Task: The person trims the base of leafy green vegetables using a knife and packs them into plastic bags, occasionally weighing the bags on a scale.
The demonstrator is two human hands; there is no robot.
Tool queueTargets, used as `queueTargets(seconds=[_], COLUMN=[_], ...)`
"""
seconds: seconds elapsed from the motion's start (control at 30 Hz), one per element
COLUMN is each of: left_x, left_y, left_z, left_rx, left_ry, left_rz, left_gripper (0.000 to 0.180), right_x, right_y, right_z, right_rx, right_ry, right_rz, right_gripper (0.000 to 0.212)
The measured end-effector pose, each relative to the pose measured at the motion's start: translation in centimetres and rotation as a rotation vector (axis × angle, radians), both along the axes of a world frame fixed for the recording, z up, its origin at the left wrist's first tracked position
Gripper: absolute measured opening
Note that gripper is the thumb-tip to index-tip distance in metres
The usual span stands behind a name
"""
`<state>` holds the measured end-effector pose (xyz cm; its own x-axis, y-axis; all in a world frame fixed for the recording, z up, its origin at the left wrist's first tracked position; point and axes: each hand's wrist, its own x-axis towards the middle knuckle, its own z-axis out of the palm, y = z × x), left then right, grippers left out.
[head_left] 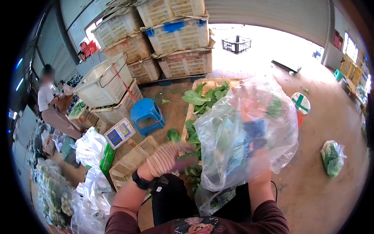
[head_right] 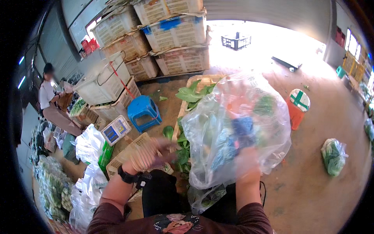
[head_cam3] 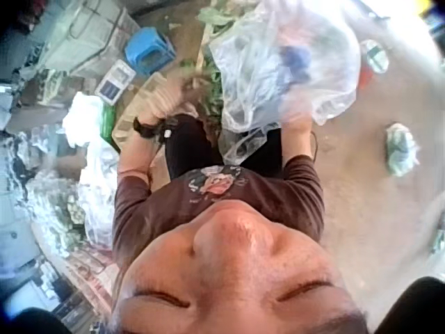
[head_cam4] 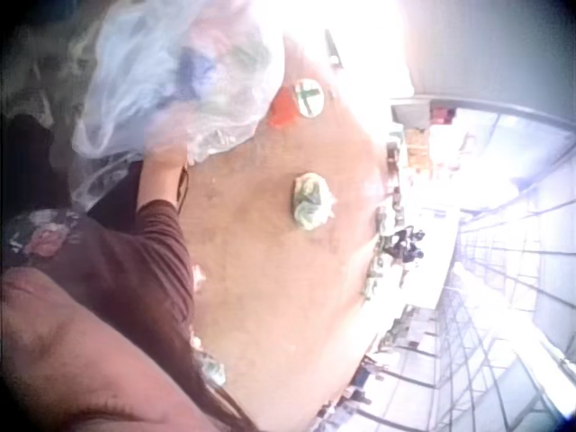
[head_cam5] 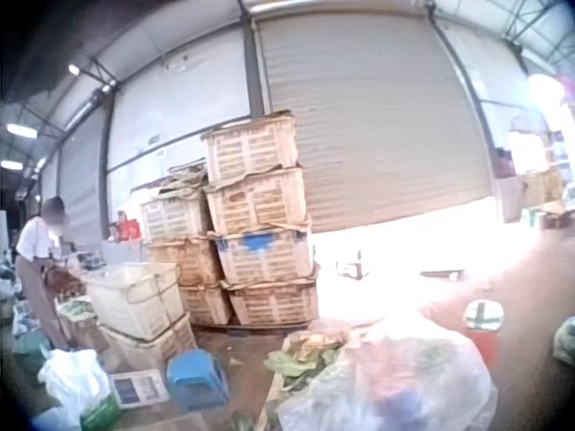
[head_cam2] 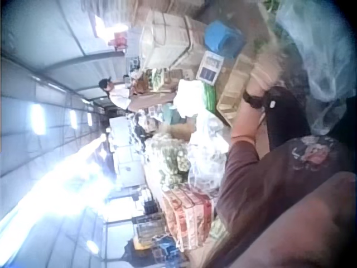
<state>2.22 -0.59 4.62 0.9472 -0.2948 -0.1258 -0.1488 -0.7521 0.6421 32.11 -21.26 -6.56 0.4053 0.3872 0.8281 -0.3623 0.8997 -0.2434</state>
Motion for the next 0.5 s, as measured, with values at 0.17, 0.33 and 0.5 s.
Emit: queueTargets(seconds=[0.17, 0.33, 0.5], left_x=[13.3, 23.7, 35.0], left_y=[-4.7, -1.8, 5.8], left_z=[0.6, -2.3, 4.6], left_rx=[0.076, 0.071, 0.528], left_ry=[-0.647, -0.207, -0.807], left_rz=[0.196, 0.206, 0.325], left_gripper=[0.069, 0.068, 0.045], right_x=[-1.7, -2.3, 0.0], right_y=[-0.5, 3.4, 2.3], right_z=[1.0, 1.9, 0.7], right_rx=[0.029, -0.044, -0.148], right_ry=[0.307, 0.208, 0.677], right_rz=[0.14, -0.153, -0.173], right_gripper=[0.082, 0.07, 0.055])
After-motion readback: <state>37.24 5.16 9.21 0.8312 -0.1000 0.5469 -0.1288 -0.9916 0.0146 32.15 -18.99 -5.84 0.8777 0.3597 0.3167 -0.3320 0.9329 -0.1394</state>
